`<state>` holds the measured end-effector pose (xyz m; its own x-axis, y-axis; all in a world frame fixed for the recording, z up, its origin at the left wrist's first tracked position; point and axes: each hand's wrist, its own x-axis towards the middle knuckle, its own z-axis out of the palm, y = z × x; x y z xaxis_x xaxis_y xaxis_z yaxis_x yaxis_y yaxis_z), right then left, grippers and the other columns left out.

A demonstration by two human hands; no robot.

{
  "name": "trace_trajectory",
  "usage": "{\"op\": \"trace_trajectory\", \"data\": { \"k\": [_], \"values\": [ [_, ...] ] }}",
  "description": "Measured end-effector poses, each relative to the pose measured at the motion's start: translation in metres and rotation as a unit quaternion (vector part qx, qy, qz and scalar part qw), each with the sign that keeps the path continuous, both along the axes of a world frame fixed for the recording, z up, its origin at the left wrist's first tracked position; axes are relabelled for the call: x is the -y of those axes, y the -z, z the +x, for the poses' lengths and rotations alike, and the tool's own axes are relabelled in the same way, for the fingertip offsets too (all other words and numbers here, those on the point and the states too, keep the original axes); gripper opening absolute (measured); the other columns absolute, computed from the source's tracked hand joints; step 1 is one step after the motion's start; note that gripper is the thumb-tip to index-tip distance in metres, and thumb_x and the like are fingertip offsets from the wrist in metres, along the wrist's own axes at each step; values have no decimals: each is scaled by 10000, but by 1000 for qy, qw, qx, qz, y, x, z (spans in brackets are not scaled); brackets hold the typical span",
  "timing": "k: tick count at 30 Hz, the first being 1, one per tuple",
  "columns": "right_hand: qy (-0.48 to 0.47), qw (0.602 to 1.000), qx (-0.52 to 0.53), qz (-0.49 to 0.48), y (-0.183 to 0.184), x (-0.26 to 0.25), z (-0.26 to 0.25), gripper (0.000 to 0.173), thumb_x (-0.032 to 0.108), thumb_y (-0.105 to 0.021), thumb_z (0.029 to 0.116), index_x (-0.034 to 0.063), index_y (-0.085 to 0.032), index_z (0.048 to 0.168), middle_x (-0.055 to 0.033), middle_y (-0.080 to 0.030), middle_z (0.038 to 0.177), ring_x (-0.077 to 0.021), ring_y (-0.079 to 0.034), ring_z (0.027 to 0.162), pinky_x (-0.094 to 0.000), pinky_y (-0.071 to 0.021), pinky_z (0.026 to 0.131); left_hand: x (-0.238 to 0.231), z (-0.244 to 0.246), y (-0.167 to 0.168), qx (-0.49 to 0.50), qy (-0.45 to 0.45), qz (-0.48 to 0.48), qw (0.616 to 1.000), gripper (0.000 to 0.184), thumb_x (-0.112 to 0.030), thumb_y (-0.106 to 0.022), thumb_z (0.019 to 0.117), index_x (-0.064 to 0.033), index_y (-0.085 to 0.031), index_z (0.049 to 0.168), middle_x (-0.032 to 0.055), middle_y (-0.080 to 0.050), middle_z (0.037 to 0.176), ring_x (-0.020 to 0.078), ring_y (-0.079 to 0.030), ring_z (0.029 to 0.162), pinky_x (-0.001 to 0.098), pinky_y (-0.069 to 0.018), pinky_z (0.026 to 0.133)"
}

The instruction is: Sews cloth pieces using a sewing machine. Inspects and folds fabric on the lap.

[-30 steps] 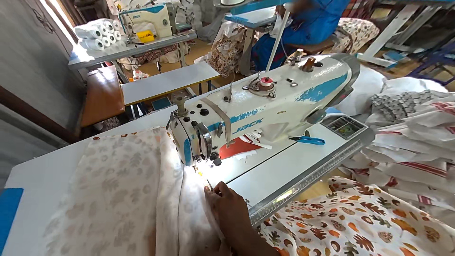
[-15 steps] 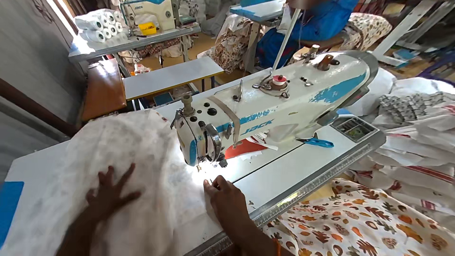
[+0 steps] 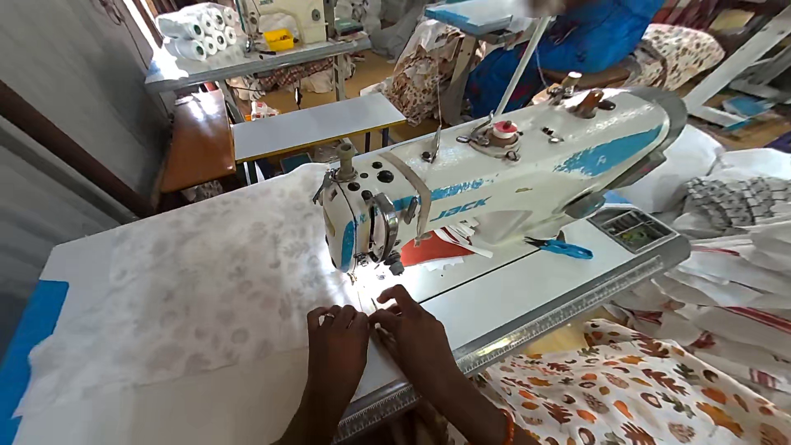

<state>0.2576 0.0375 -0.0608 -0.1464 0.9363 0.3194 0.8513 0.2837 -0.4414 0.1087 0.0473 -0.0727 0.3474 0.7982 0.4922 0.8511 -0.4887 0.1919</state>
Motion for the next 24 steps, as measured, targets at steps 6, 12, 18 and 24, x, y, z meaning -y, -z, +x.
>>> {"op": "trace_trajectory", "data": {
  "k": [6,12,18,24],
  "values": [
    [-12,997,-78,-11,8,-11,10,54,169,-811,837,131,-773,846,-70,-687,1169,-181,-700,745,-387,-593,592,-5,-4,0,52,-4,-39,998,121,-276,-691,883,-193,-778,869,26,-715,1007,270,-643,1103,625,-354,977],
    [38,995,-62,-65,5,-22,2,141,209,-802,865,84,-740,844,-76,-682,1000,-230,-686,780,-426,-564,596,-14,-1,-7,154,-53,-158,974,53,-206,-774,859,-155,-763,850,28,-683,1054,280,-602,1077,593,-389,884],
    [12,997,-74,4,12,-19,8,100,162,-840,808,169,-778,886,-72,-654,1207,-190,-695,778,-380,-571,553,-9,1,-7,-6,-49,-7,999,86,-271,-770,848,-193,-804,852,55,-717,1024,307,-649,1051,641,-365,932],
    [58,994,-83,-40,3,-26,-3,126,244,-825,841,139,-758,824,-73,-675,1096,-207,-682,753,-408,-553,563,-28,2,-17,107,-37,-179,977,64,-131,-741,892,-80,-748,852,96,-657,1150,331,-575,1139,599,-398,897]
  ]
}}
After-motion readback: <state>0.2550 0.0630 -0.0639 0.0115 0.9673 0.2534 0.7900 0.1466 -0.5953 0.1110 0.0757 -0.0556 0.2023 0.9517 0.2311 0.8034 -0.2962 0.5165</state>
